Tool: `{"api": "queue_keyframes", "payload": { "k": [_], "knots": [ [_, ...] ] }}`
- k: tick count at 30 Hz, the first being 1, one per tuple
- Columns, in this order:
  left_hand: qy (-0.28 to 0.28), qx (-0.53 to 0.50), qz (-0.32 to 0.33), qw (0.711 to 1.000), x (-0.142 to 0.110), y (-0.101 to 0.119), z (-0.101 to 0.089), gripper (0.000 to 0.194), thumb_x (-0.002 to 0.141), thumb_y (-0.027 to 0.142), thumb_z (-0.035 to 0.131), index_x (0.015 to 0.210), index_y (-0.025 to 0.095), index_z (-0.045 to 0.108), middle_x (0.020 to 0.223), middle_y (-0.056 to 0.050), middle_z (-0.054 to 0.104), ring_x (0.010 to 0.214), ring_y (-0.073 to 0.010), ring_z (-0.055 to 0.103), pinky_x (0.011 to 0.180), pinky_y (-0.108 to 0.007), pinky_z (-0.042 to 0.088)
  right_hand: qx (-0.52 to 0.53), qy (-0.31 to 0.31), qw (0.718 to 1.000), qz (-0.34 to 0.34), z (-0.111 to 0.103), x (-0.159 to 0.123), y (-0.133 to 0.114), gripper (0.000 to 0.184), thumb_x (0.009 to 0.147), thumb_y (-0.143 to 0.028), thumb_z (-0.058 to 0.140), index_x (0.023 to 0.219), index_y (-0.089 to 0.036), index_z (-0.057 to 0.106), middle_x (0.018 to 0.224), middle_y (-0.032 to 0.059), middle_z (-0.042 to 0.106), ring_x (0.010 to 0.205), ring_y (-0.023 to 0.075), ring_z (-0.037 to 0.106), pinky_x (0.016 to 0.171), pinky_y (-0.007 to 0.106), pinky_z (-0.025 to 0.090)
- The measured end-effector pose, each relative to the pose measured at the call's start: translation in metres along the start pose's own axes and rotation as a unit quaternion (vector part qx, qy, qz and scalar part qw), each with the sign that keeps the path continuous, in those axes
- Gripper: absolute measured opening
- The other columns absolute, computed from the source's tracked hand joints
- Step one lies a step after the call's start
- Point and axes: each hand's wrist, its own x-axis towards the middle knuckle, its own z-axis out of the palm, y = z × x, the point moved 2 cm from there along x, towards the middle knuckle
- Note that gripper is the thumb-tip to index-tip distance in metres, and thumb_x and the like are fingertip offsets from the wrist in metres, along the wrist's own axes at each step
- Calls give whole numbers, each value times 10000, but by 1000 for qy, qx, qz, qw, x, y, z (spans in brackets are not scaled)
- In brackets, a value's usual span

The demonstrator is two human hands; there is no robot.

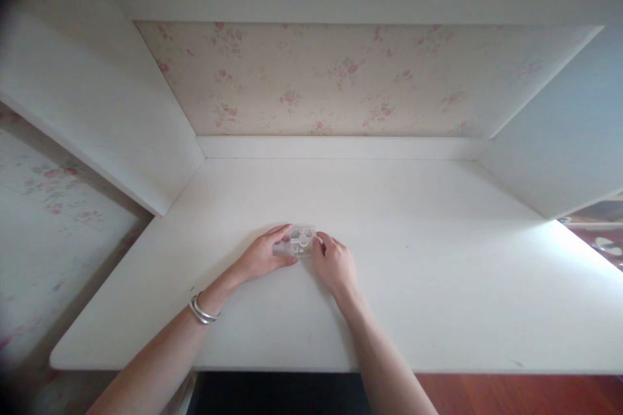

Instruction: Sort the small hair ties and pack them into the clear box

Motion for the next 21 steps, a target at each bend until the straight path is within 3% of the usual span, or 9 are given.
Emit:
{"api": "queue_keyframes", "payload": {
  "k": [6,11,21],
  "knots": [
    [12,0,7,1000,0,0,1,774,630,334,774,1323,206,452,1307,-105,515,1092,-225,557,1004,-366,408,32,26,999,-21,0,6,2,353,889,-429,409,1097,-245,627,972,21,671,746,142,616,711,257,459],
    [19,16,21,999,0,2,1,764,633,352,770,1317,212,460,1329,-96,498,1174,-235,506,1039,-367,378,62,14,997,-35,2,9,5,363,903,-390,382,1178,-286,596,1162,5,628,855,148,624,776,266,473],
    [2,41,20,999,1,-1,1,756,657,418,737,1328,219,453,1377,-63,460,1242,-225,451,1073,-346,346,68,11,997,-27,3,11,8,347,894,-392,404,1153,-305,618,1180,-9,624,965,171,617,868,300,467]
  ]
}}
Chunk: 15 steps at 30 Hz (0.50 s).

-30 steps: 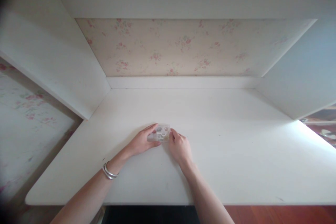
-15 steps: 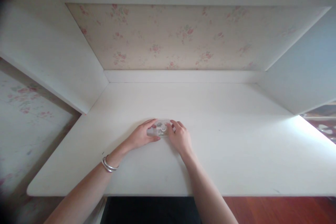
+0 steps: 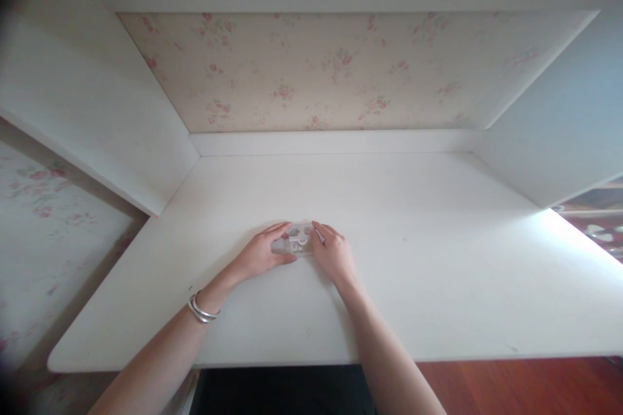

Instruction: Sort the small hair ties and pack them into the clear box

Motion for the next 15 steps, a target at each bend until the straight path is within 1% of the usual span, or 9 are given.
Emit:
{"api": "queue_keyframes", "payload": {
  "k": [3,7,10,15],
  "knots": [
    [-5,7,-5,1000,0,-1,1,734,668,429,725,1321,216,465,1391,-60,444,1276,-224,411,1094,-348,316,3,-1,1000,-18,-1,-1,0,351,899,-400,404,1159,-299,615,1184,-2,621,1001,175,605,874,306,468],
    [-16,11,-4,1000,-1,-2,2,701,685,434,707,1311,214,479,1412,-54,416,1297,-220,380,1110,-350,293,3,-11,999,-37,0,1,2,347,898,-392,414,1151,-281,624,1186,8,618,996,173,610,870,298,475],
    [-23,9,-1,1000,0,-1,3,695,692,429,700,1313,207,479,1421,-65,401,1296,-222,382,1106,-349,301,-5,-17,999,-51,0,2,1,354,904,-388,405,1155,-268,624,1201,17,609,1022,180,602,882,298,470],
    [-24,16,-6,1000,1,-3,4,701,678,432,706,1309,224,484,1404,-69,424,1279,-235,406,1097,-366,317,-10,-22,998,-62,-1,2,-1,353,907,-385,406,1182,-278,601,1207,17,604,1019,191,599,882,318,470]
  ]
}}
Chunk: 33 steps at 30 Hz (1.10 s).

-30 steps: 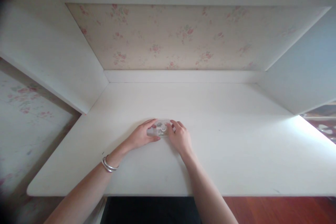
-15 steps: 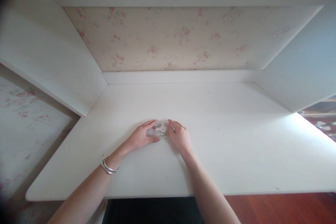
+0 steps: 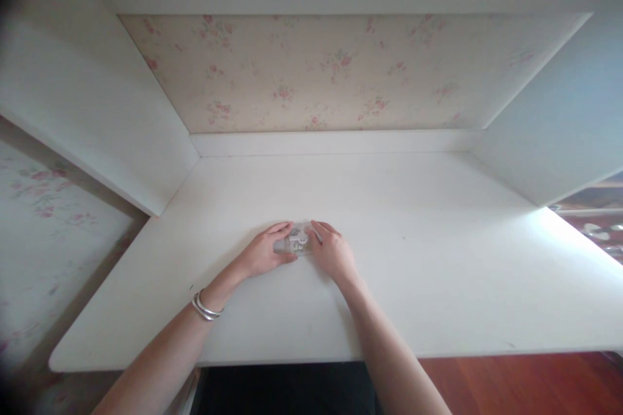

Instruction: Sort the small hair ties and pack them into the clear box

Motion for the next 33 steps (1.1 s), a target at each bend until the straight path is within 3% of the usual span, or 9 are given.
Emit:
{"api": "queue_keyframes", "payload": {
  "k": [2,5,8,11,16,25,30,33],
  "knots": [
    [2,3,6,1000,0,0,0,712,681,435,702,1318,219,471,1406,-71,422,1285,-236,399,1098,-367,315,17,0,1000,3,-1,-1,1,362,907,-405,406,1193,-280,590,1217,19,596,1023,191,591,898,327,462],
    [4,9,13,1000,-2,1,-2,763,677,458,701,1340,186,440,1417,-88,404,1302,-239,372,1103,-366,303,58,-14,998,19,-4,-4,6,434,891,-446,429,1287,-282,503,1287,39,540,840,155,622,827,326,495],
    [7,3,7,1000,-3,4,-4,852,648,500,715,1368,175,396,1453,-107,339,1284,-259,394,1088,-381,324,112,-60,992,3,-7,-7,9,569,855,-444,498,1385,-286,365,1394,75,422,691,102,594,706,289,520],
    [14,-14,3,1000,-3,6,-5,878,667,501,704,1396,175,341,1438,-119,363,1218,-252,472,1052,-380,371,134,-101,986,-25,-8,-8,9,614,813,-421,560,1379,-265,379,1423,97,373,680,90,578,658,267,519],
    [34,-2,17,999,-1,7,-3,725,718,421,685,1355,213,408,1395,-74,437,1237,-239,454,1061,-380,361,112,-95,989,-9,-7,-7,8,616,789,-397,585,1359,-253,401,1392,90,411,668,90,564,684,285,513],
    [27,12,-3,1000,3,4,-2,769,666,434,718,1333,169,442,1373,-96,462,1242,-243,452,1072,-353,347,116,-117,986,2,-9,-4,4,672,740,-334,620,1364,-239,387,1368,111,417,669,93,560,648,273,498],
    [27,-11,-19,999,2,1,-3,824,623,443,745,1338,173,437,1314,-100,525,1163,-246,526,1017,-355,406,96,-124,987,23,-12,-8,3,737,733,-382,631,1390,-207,346,1105,92,597,686,116,578,663,270,476],
    [24,-16,-20,999,2,0,-2,889,585,435,774,1357,188,408,1297,-101,538,1106,-251,563,981,-371,437,94,-126,987,23,-14,-10,2,797,711,-387,656,1405,-194,315,999,68,625,685,123,582,687,279,470]
  ]
}}
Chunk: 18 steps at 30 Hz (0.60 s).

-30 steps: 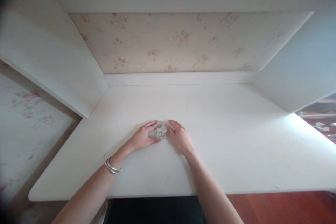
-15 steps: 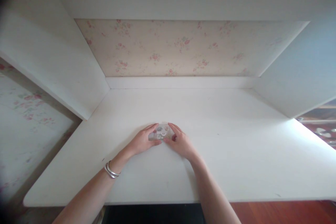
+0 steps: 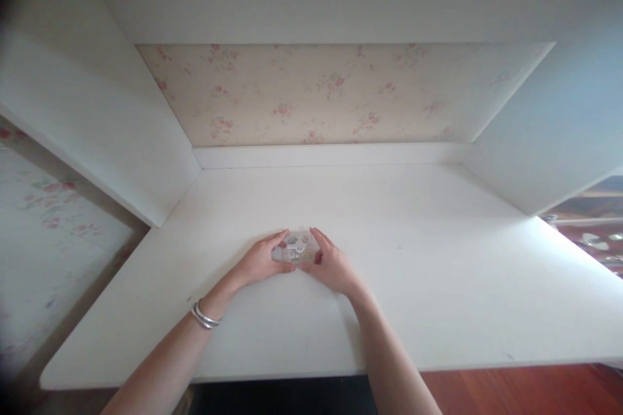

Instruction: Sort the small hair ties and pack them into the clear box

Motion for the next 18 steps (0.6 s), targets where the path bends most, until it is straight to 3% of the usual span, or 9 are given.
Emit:
{"api": "queue_keyframes", "payload": {
  "k": [5,7,11,14,18],
  "knots": [
    [20,24,18,999,-1,1,2,893,557,427,793,1342,225,418,1248,-95,573,1058,-265,582,956,-410,449,-18,7,1000,21,1,-2,-7,816,721,-477,633,1414,-203,299,1049,83,623,749,158,602,731,316,475],
    [31,20,28,999,-2,3,3,844,591,439,769,1332,225,425,1211,-83,594,1015,-249,598,917,-396,474,-37,21,999,19,5,-3,-14,769,752,-525,583,1404,-211,322,1176,111,577,900,201,604,800,344,465],
    [41,0,40,998,-4,5,4,782,632,352,749,1328,237,409,1216,-70,576,976,-216,595,892,-367,482,-96,58,994,4,13,-6,-32,732,738,-567,581,1363,-237,389,1351,98,458,1196,279,458,958,392,380],
    [42,-13,33,999,-5,7,4,778,633,268,747,1328,245,397,1216,-74,564,930,-200,592,879,-369,482,-132,67,989,12,16,-7,-40,728,716,-551,613,1346,-249,406,1332,91,483,1188,290,461,954,403,381],
    [27,-34,51,998,-6,9,3,926,551,325,819,1350,271,355,1272,-83,502,942,-207,575,884,-392,479,-145,78,986,5,9,-3,-34,662,736,-425,611,1340,-245,408,1312,76,505,1167,264,477,966,389,374]
  ]
}}
